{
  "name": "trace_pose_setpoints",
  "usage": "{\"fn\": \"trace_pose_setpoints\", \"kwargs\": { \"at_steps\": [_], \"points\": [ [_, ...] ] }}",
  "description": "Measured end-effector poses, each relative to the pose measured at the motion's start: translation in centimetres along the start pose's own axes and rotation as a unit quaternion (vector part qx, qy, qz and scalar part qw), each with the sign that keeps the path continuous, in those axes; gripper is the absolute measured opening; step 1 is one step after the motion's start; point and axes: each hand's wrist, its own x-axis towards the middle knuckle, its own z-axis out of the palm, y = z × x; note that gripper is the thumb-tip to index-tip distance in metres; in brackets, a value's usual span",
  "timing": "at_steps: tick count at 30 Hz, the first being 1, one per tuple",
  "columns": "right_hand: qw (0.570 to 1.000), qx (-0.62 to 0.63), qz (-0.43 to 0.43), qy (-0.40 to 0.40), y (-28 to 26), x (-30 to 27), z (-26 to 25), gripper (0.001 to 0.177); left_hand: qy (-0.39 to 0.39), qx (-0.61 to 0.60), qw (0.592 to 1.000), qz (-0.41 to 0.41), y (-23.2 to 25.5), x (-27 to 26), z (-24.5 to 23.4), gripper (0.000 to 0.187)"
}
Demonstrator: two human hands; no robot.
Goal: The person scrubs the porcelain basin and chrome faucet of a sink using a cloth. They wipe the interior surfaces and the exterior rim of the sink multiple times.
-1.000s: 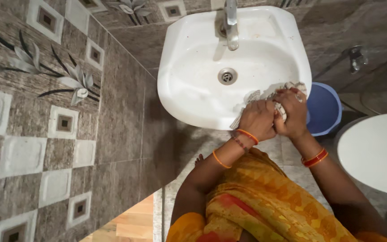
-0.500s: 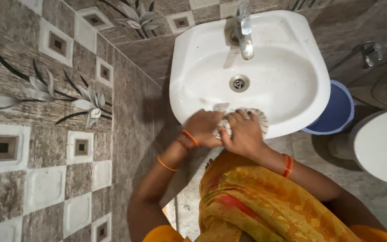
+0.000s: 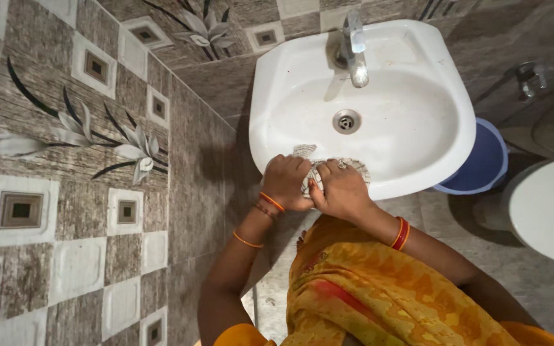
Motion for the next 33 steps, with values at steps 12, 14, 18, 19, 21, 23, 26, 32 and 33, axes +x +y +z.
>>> {"fn": "trace_pose_setpoints", "kwargs": {
  "at_steps": [12, 14, 18, 19, 21, 23, 26, 32, 33],
  "points": [
    [0.996, 0.031, -0.075, 0.033, 6.9, -5.1, -5.2, 0.043, 0.130, 0.062, 0.982, -0.122, 10.4, 1.8, 6.0, 0.035],
    [0.997, 0.035, -0.074, 0.005, 9.3, -5.8, -6.1, 0.042, 0.127, 0.061, 0.979, -0.146, 12.4, 2.7, 7.3, 0.033],
    [0.992, 0.048, -0.109, -0.039, 15.8, -7.0, -8.2, 0.045, 0.057, 0.083, 0.979, -0.177, 15.9, 5.8, 11.1, 0.047],
    [0.990, 0.052, -0.129, -0.039, 17.6, -7.0, -8.9, 0.044, 0.059, 0.071, 0.979, -0.183, 16.8, 6.8, 12.2, 0.047],
    [0.984, 0.060, -0.166, -0.036, 21.3, -6.6, -10.4, 0.043, 0.064, 0.045, 0.978, -0.192, 18.8, 9.1, 14.5, 0.047],
    [0.977, 0.079, -0.195, -0.023, 24.2, -5.8, -11.6, 0.039, 0.059, 0.016, 0.976, -0.209, 20.0, 11.9, 16.5, 0.043],
    [0.969, 0.117, -0.218, -0.002, 26.2, -4.8, -11.9, 0.037, -0.001, 0.008, 0.971, -0.241, 20.1, 14.6, 18.1, 0.039],
    [0.971, 0.137, -0.173, 0.095, 24.7, -5.7, -10.7, 0.032, 0.028, -0.012, 0.975, -0.220, 19.5, 14.1, 18.2, 0.036],
    [0.974, 0.129, -0.155, 0.101, 24.0, -6.2, -10.6, 0.031, 0.035, -0.011, 0.976, -0.216, 19.5, 13.6, 18.0, 0.035]
  ]
}}
